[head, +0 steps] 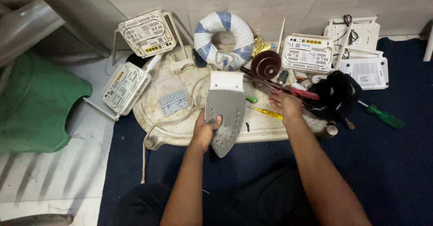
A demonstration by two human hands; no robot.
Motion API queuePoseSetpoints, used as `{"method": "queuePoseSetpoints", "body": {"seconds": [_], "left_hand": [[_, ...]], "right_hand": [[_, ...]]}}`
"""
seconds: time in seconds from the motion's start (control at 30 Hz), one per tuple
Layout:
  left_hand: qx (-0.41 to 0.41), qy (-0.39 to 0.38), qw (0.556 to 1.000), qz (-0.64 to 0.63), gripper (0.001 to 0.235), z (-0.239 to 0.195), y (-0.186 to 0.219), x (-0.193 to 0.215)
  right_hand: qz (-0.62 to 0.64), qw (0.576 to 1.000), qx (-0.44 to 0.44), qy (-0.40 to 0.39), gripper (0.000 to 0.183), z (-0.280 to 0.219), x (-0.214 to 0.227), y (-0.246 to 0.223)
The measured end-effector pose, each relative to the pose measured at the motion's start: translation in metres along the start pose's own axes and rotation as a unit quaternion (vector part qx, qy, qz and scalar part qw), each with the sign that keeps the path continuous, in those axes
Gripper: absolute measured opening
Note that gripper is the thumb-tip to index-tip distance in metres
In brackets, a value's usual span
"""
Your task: The person disassembles a white and red electric iron using a screwdriver and pliers. They remove the casing, manipulate internal components, and reassemble the iron.
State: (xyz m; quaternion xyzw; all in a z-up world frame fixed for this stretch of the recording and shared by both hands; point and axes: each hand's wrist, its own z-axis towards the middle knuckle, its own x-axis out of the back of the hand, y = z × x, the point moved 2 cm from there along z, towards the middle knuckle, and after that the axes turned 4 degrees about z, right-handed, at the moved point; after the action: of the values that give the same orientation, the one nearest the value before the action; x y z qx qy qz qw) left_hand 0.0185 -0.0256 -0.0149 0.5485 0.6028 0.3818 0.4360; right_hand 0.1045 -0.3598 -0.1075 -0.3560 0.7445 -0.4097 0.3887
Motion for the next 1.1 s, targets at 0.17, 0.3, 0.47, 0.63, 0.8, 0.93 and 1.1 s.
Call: {"method": "queuePoseSetpoints", "body": {"seconds": [0.17,0.3,0.47,0.63,0.8,0.93,1.1], "left_hand": [[-0.070,-0.006,0.995,0.073,0.088,-0.013,0.013,-0.007],[-0.240,0.027,0.930,0.278,0.113,-0.038,0.048,-0.016],[-0.124,0.010,0.903,0.412,0.107,-0.048,0.080,-0.026],[-0.174,0.015,0.857,0.484,0.106,-0.039,0.075,-0.030],[-0.225,0.051,0.826,0.515,0.101,-0.028,0.055,-0.030],[-0.099,0.039,0.837,0.537,0.100,-0.020,0.045,-0.040],[-0.133,0.100,0.843,0.512,0.084,-0.020,0.043,-0.043]], "right_hand": [[-0.596,0.737,0.318,-0.022,0.023,-0.062,-0.020,-0.009],[-0.668,0.696,0.264,0.018,0.015,-0.090,-0.035,-0.015],[-0.389,0.906,0.166,0.019,0.031,-0.085,-0.055,-0.029],[-0.094,0.982,0.056,-0.155,0.026,-0.089,-0.082,-0.001],[-0.070,0.993,0.016,-0.092,0.031,-0.072,-0.064,0.027],[-0.043,0.989,-0.083,-0.113,0.033,-0.071,-0.061,0.062],[-0.119,0.992,0.007,-0.046,0.033,-0.087,-0.075,0.053]]}}
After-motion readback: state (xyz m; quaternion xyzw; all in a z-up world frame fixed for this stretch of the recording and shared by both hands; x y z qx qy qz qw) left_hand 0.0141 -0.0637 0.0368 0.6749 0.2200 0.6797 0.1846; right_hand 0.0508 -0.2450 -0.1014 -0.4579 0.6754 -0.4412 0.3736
